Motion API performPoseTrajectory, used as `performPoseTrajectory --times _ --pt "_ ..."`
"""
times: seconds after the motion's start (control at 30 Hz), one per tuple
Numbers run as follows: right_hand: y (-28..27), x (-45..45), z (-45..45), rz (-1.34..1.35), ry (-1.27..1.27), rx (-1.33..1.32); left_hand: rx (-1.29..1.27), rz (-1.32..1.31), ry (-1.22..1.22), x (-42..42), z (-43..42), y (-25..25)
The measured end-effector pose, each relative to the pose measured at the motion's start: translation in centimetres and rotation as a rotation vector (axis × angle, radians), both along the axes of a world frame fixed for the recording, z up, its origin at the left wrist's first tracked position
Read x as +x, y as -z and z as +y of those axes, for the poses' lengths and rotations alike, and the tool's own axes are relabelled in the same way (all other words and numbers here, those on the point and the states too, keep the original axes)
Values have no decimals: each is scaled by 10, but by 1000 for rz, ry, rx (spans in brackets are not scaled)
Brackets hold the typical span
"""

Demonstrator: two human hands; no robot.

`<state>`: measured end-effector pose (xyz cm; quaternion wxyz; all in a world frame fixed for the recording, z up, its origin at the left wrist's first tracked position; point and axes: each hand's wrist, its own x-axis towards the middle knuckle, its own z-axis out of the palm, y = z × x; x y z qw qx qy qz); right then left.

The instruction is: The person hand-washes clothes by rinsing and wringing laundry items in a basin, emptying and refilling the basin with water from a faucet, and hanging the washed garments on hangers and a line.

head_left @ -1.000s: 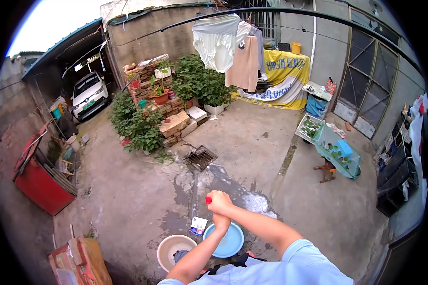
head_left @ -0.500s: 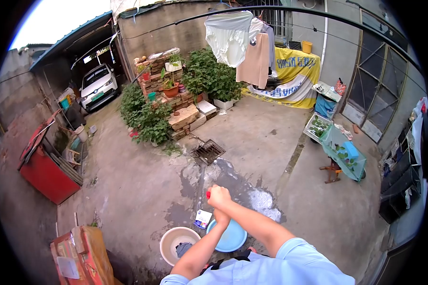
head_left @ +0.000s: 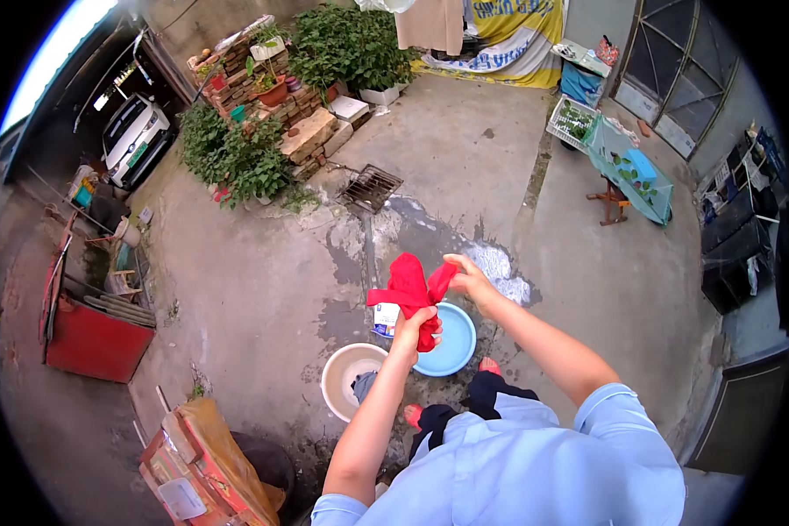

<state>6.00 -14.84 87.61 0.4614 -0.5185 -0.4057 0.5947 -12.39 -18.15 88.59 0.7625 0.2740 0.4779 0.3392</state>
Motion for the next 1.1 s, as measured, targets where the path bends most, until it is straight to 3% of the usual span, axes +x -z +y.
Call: performPoseTrajectory --times 0.1,0.17,0.23,0.3,0.37,0.4,0.47,0.5,0.57,0.6,0.63,0.67,0.77,0.97,1.1 --pt "5 11 -42 124 113 -246 90 145 -77 7 -11 -12" --pt "15 14 -63 168 61 -328 180 79 3 12 -9 30" --pt "25 21 -74 41 -21 -318 80 106 45 25 -16 57" --pt "29 28 -76 -1 -19 -344 181 232 188 47 -22 62" --pt "35 40 -72 73 -32 -271 530 362 189 80 -23 55" --pt "45 47 -67 16 29 -131 537 383 242 95 -19 49" --pt "61 82 -61 105 175 -221 497 560 344 123 -13 83" --pt "67 103 -54 132 244 -264 522 507 291 142 -8 78" --pt "84 155 -41 296 343 -291 322 375 260 175 9 101" --pt "93 189 -36 248 303 -262 271 278 223 195 24 102" --pt "98 219 -30 204 272 -226 69 233 163 213 37 99" --pt "88 246 -22 239 257 -204 89 232 144 238 55 89" --pt "79 333 -2 216 212 -289 206 333 173 305 98 86" --pt "20 434 58 186 425 -69 465 631 321 407 188 33" --pt "-10 493 109 239 251 -5 577 980 541 455 253 -18"
